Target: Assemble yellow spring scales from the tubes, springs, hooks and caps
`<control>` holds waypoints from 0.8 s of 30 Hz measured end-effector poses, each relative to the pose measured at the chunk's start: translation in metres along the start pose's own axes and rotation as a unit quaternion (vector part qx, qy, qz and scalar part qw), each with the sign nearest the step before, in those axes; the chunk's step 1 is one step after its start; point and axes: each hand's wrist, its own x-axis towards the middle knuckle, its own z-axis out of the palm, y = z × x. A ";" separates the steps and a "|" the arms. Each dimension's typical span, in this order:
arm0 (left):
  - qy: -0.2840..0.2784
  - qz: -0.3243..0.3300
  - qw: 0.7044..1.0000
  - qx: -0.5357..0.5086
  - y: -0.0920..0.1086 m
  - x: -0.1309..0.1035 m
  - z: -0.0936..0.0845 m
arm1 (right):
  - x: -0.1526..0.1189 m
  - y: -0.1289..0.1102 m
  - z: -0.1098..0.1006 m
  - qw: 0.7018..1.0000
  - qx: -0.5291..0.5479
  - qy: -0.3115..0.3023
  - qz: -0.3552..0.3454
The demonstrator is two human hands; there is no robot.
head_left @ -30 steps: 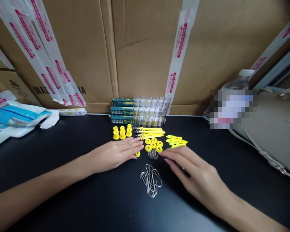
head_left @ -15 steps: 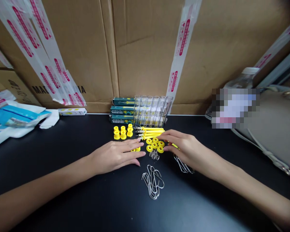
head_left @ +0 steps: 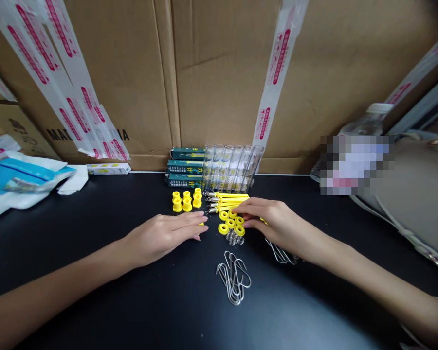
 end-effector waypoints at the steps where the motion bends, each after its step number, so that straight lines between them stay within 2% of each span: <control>1: -0.002 0.000 1.000 0.001 0.000 -0.001 -0.001 | 0.002 -0.001 0.000 1.000 0.004 -0.001 0.000; 4: 0.000 -0.004 1.000 0.007 0.000 -0.002 -0.001 | 0.007 -0.003 0.000 1.000 0.020 -0.009 -0.009; 9: 0.042 0.002 0.999 0.017 0.003 0.003 0.001 | 0.012 -0.009 -0.001 0.998 0.046 -0.020 -0.026; 16: 0.088 -0.028 0.995 0.027 0.006 0.001 -0.005 | 0.025 -0.016 0.004 0.996 0.074 -0.011 -0.042; 20: 0.112 0.001 0.992 0.059 0.009 0.002 -0.009 | 0.028 -0.018 0.003 0.996 0.079 0.005 -0.037; 24: 0.145 0.042 0.983 0.105 0.012 0.000 -0.017 | 0.018 -0.015 -0.014 0.997 0.076 0.007 -0.024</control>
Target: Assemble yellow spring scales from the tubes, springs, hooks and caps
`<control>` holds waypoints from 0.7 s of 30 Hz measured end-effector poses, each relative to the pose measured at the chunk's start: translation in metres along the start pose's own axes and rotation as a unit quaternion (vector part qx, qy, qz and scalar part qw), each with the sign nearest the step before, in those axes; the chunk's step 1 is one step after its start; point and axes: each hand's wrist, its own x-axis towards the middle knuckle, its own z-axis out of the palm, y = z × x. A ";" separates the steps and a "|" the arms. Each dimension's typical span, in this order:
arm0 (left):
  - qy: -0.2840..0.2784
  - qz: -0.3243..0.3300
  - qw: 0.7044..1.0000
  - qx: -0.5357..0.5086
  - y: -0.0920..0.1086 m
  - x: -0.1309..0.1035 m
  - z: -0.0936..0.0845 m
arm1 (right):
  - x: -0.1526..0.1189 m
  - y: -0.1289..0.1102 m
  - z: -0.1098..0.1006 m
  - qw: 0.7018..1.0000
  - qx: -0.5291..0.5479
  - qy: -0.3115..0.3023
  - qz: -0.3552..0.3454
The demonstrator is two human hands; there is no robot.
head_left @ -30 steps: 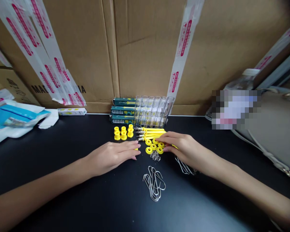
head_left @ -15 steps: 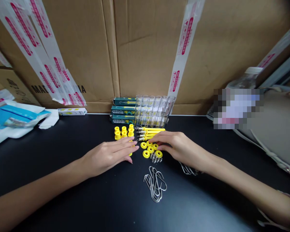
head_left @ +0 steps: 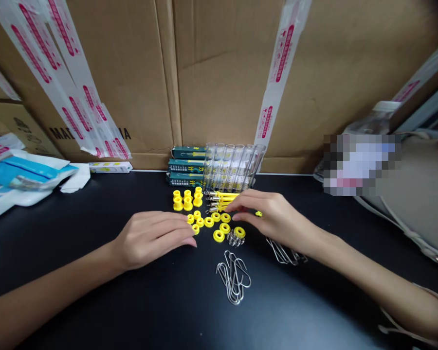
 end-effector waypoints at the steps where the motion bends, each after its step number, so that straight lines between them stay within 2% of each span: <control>1: -0.004 0.012 1.000 0.007 0.000 0.000 -0.002 | -0.004 0.000 -0.005 1.000 0.002 -0.011 0.000; 5: -0.059 0.063 0.996 0.020 0.005 0.001 -0.006 | -0.015 0.002 -0.019 0.997 0.009 -0.070 -0.010; 8: -0.095 0.094 0.991 0.017 0.010 0.008 -0.001 | -0.018 0.004 -0.018 0.997 0.007 -0.076 -0.007; 15: -0.175 0.047 0.983 0.042 0.012 0.018 0.008 | -0.016 0.006 -0.002 0.999 0.000 -0.049 -0.006; 18: -0.174 0.037 0.983 0.049 0.010 0.017 0.007 | -0.015 0.005 0.003 0.999 -0.001 -0.036 -0.008; 21: -0.127 0.042 0.990 0.051 0.009 0.013 0.004 | -0.014 0.004 0.008 1.000 -0.001 -0.020 -0.005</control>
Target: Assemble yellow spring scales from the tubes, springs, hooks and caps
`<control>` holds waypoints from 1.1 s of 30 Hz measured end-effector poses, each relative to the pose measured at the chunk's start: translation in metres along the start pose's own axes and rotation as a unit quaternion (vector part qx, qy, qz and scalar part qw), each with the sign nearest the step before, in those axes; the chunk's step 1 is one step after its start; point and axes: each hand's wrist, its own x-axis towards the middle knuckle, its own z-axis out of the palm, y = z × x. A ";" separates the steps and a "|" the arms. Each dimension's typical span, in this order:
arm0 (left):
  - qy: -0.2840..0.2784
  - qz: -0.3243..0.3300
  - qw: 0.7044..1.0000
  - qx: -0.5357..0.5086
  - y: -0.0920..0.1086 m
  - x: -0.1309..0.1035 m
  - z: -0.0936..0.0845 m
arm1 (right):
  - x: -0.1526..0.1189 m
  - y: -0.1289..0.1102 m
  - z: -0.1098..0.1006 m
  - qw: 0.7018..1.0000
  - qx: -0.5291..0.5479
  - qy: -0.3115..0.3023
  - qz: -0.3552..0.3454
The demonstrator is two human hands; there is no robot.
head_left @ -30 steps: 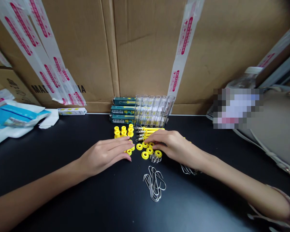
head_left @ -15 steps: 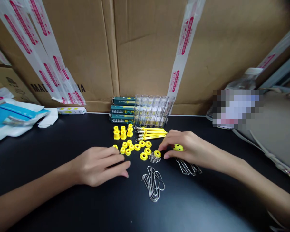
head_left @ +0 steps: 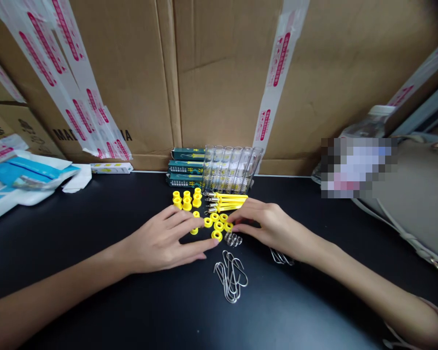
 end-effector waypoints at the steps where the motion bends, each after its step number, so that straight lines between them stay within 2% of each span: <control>1: 0.019 -0.008 1.000 -0.004 0.000 -0.002 -0.001 | 0.000 0.000 0.002 1.000 0.000 0.006 0.002; 4: 0.042 -0.062 0.996 -0.037 -0.002 -0.012 -0.005 | 0.000 0.000 0.006 1.000 0.003 0.019 0.004; 9: 0.015 -0.145 0.986 -0.082 -0.006 -0.026 -0.008 | 0.002 -0.001 0.010 0.999 0.017 0.030 -0.001; 14: 0.008 -0.196 0.970 -0.142 -0.010 -0.027 -0.001 | 0.002 -0.003 0.006 0.999 0.039 0.032 -0.006; 21: -0.010 -0.200 0.964 -0.177 -0.012 -0.025 0.001 | -0.002 -0.015 -0.004 0.998 0.050 0.049 0.003; 28: -0.011 -0.183 0.970 -0.158 -0.011 -0.025 0.000 | -0.007 -0.041 0.001 0.993 -0.076 0.017 -0.090; 33: 0.004 -0.157 0.978 -0.136 -0.009 -0.024 -0.001 | -0.008 -0.042 0.008 0.991 -0.078 0.008 -0.105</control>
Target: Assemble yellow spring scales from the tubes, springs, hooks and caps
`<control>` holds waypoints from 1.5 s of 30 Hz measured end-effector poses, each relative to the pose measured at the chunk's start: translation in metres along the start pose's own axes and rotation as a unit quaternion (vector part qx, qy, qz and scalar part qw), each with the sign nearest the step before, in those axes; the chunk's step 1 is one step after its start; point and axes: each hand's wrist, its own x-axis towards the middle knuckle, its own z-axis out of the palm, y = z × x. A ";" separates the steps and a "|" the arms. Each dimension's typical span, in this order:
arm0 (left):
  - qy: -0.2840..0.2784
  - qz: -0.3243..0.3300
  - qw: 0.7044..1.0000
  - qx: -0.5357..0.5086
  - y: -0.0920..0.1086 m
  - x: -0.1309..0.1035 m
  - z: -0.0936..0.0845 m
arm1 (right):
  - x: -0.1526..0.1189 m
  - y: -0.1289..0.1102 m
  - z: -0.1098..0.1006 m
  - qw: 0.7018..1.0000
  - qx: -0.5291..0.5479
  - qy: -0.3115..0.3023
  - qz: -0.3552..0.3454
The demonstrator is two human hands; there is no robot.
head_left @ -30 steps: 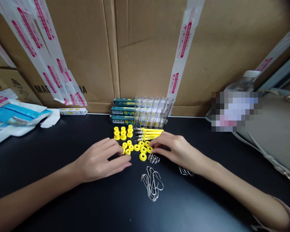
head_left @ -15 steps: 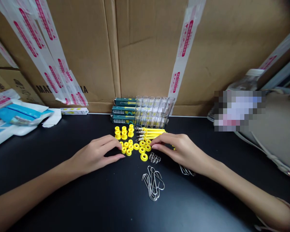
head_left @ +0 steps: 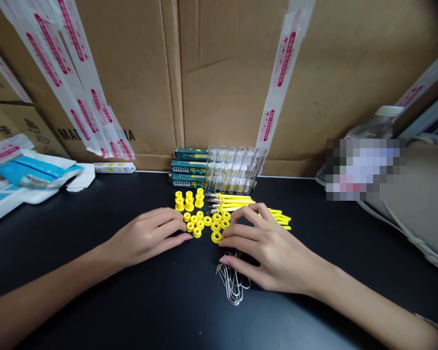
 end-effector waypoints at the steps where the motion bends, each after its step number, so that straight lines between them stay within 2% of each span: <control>1: 0.004 0.004 1.000 0.004 0.001 0.001 0.000 | 0.000 0.001 0.001 1.000 0.002 0.001 0.000; 4: 0.019 0.014 1.000 0.017 0.003 0.003 -0.002 | 0.001 0.002 0.005 1.000 -0.005 0.000 -0.001; 8: 0.031 0.090 0.994 0.045 0.004 0.007 -0.002 | 0.002 0.001 0.006 1.000 -0.024 -0.008 -0.006; 13: -0.046 0.146 0.987 0.054 0.003 0.012 0.002 | 0.001 0.005 -0.005 1.000 -0.013 0.013 -0.008; 17: -0.056 0.135 0.988 0.055 0.001 0.014 0.005 | -0.002 0.019 -0.017 0.999 -0.010 0.027 0.025; 21: -0.047 0.136 0.988 0.061 0.000 0.013 0.005 | -0.005 0.031 -0.022 0.999 0.005 -0.002 0.045; 25: -0.073 0.143 0.984 0.073 -0.001 0.011 0.001 | -0.007 0.035 -0.020 0.998 0.007 -0.025 0.051; 32: -0.090 0.156 0.981 0.078 -0.005 0.010 -0.005 | -0.007 0.045 -0.014 0.998 0.028 0.024 0.052; 41: -0.075 0.155 0.983 0.070 -0.018 0.004 -0.003 | -0.012 0.039 -0.030 0.993 0.087 -0.029 0.073; 45: -0.071 0.157 0.982 0.075 -0.019 0.001 -0.001 | -0.012 0.039 -0.029 0.993 0.079 -0.023 0.087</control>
